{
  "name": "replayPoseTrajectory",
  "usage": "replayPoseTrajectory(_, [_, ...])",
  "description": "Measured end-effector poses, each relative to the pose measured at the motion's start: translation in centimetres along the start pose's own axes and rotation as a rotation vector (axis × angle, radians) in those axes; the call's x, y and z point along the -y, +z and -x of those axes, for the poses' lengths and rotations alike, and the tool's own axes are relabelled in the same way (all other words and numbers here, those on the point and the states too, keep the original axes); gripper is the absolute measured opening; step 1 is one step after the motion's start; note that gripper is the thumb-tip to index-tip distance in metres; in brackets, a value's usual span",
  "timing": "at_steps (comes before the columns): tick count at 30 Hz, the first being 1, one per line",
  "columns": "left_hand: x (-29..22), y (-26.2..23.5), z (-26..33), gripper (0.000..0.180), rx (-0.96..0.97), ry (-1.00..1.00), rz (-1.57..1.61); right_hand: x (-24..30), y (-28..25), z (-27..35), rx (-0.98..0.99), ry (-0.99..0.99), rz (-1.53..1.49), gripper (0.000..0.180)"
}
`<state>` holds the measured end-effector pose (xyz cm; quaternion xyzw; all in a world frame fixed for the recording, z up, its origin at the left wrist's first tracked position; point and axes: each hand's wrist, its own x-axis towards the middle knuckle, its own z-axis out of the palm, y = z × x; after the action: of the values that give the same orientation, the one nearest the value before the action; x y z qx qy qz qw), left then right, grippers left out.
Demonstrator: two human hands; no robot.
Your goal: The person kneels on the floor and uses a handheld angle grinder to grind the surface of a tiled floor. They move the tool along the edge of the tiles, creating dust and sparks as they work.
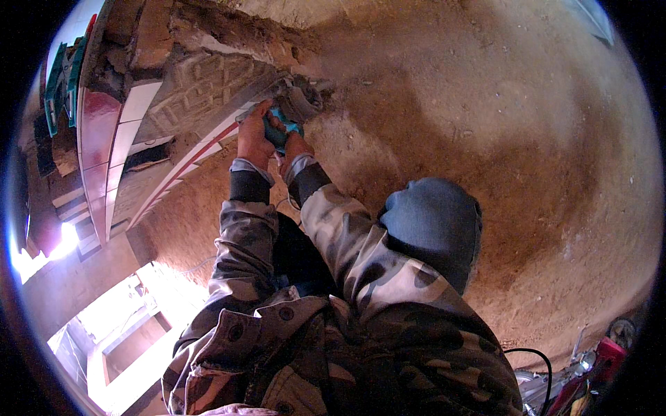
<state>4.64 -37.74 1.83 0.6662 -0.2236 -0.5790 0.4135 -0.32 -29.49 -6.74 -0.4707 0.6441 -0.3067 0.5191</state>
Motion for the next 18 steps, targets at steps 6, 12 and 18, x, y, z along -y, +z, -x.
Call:
replayPoseTrajectory(6, [-0.6,1.7,0.6,0.013,0.033,-0.050,-0.020,-1.6,-0.4,-1.5,0.041,-0.108,-0.172,0.053])
replayPoseTrajectory(12, [-0.5,-2.1,1.2,0.017,-0.030,0.029,0.011,0.0,2.3,0.9,0.037,-0.045,-0.030,0.061])
replayPoseTrajectory(18, [-1.7,3.5,1.8,0.022,0.073,-0.058,-0.020,-10.7,9.5,-8.4,-0.007,0.074,-0.604,0.018])
